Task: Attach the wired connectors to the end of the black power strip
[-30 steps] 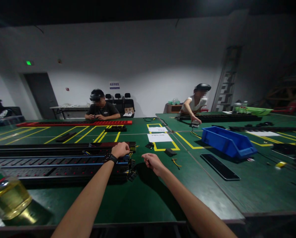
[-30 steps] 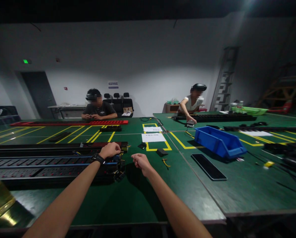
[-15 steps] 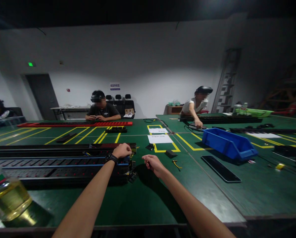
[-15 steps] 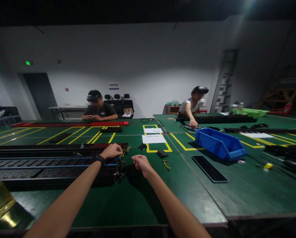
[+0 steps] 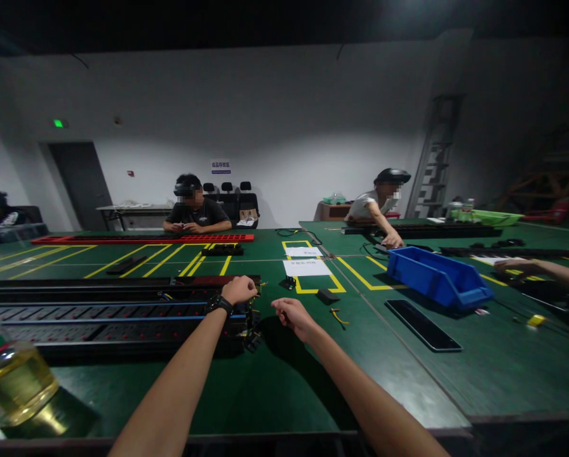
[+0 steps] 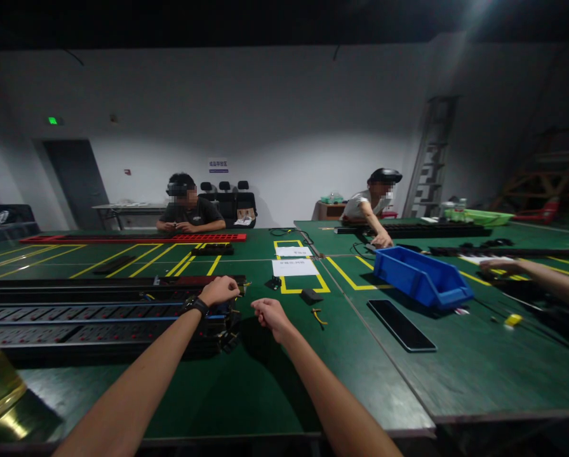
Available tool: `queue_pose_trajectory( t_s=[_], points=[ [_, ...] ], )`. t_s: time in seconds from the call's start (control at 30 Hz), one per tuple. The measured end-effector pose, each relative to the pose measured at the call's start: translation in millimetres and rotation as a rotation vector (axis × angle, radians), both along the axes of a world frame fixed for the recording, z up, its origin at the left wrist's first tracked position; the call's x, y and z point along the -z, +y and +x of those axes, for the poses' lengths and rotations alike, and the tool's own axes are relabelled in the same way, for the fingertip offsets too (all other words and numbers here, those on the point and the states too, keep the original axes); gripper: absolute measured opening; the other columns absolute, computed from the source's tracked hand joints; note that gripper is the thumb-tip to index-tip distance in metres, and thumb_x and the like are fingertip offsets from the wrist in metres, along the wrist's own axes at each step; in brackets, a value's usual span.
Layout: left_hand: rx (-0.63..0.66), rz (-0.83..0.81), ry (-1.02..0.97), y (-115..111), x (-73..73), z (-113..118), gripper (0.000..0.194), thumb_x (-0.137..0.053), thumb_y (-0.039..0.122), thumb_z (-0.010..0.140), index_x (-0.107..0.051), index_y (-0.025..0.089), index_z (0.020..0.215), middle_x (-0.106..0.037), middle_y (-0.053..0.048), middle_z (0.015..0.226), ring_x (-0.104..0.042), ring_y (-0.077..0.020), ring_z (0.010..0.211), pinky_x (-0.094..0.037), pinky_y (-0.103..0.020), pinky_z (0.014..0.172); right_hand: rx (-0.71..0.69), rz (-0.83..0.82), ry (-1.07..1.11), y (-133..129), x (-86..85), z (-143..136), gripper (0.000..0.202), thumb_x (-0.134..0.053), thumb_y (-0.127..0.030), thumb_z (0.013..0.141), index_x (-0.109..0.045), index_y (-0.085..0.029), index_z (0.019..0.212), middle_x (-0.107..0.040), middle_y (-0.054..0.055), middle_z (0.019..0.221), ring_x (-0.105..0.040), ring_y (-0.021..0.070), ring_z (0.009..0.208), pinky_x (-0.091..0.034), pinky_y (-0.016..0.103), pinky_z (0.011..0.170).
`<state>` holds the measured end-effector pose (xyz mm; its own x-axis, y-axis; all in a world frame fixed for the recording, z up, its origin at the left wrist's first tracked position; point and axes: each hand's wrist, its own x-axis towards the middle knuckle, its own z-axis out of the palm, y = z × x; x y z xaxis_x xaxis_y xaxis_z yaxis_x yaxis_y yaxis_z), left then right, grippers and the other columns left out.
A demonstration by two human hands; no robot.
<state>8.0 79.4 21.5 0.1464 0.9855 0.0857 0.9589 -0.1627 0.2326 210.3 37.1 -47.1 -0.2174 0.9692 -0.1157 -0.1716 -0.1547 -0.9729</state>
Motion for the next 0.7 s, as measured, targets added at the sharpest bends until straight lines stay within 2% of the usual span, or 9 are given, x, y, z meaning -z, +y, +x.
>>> queue_pose_trajectory(
  t_s=[0.1,0.27,0.4,0.53,0.7],
  points=[
    [-0.009,0.006,0.028,0.7,-1.9,0.0,0.023,-0.064,0.041,0.083,-0.082,0.029,0.093,-0.081,-0.008,0.108,-0.075,-0.0285,0.102,-0.055,-0.034,0.088,0.005,0.000,-0.011,-0.7,-1.6,-1.0,0.012,-0.068,-0.021,0.075,-0.070,-0.014,0.085,-0.054,-0.006,0.060,-0.042,0.0058,0.047,-0.025,0.020,0.046],
    [-0.052,0.028,0.096,1.7,-5.5,3.9,0.024,-0.064,0.035,0.082,-0.081,0.027,0.097,-0.080,-0.011,0.110,-0.075,-0.0320,0.103,-0.056,-0.038,0.087,0.006,-0.011,-0.031,-2.3,-4.5,-1.0,0.010,-0.067,-0.019,0.076,-0.069,-0.014,0.085,-0.052,-0.006,0.058,-0.041,0.0057,0.046,-0.024,0.020,0.046],
    [-0.032,0.034,0.148,-0.4,-5.0,3.1,0.029,-0.057,0.042,0.089,-0.081,0.027,0.095,-0.080,-0.012,0.107,-0.076,-0.0304,0.097,-0.056,-0.035,0.082,-0.005,0.002,-0.032,-3.0,-4.6,-0.5,0.011,-0.068,-0.020,0.075,-0.068,-0.014,0.084,-0.053,-0.006,0.059,-0.041,0.0058,0.047,-0.024,0.021,0.046],
    [0.066,0.071,0.231,-3.0,-4.5,-1.3,0.037,-0.049,0.044,0.097,-0.080,0.024,0.096,-0.080,-0.013,0.105,-0.076,-0.0283,0.095,-0.055,-0.033,0.081,-0.013,0.006,-0.035,-2.0,-2.3,-0.2,0.013,-0.070,-0.023,0.075,-0.069,-0.014,0.085,-0.054,-0.006,0.060,-0.041,0.0060,0.047,-0.024,0.021,0.047],
    [0.246,0.127,0.365,1.8,-7.4,0.0,0.030,-0.055,0.036,0.098,-0.079,0.019,0.091,-0.078,-0.018,0.105,-0.074,-0.0305,0.100,-0.053,-0.038,0.087,-0.012,0.022,-0.061,0.9,1.6,-0.2,0.013,-0.068,-0.023,0.076,-0.068,-0.015,0.086,-0.054,-0.006,0.062,-0.043,0.0062,0.048,-0.026,0.021,0.047]
  ],
)
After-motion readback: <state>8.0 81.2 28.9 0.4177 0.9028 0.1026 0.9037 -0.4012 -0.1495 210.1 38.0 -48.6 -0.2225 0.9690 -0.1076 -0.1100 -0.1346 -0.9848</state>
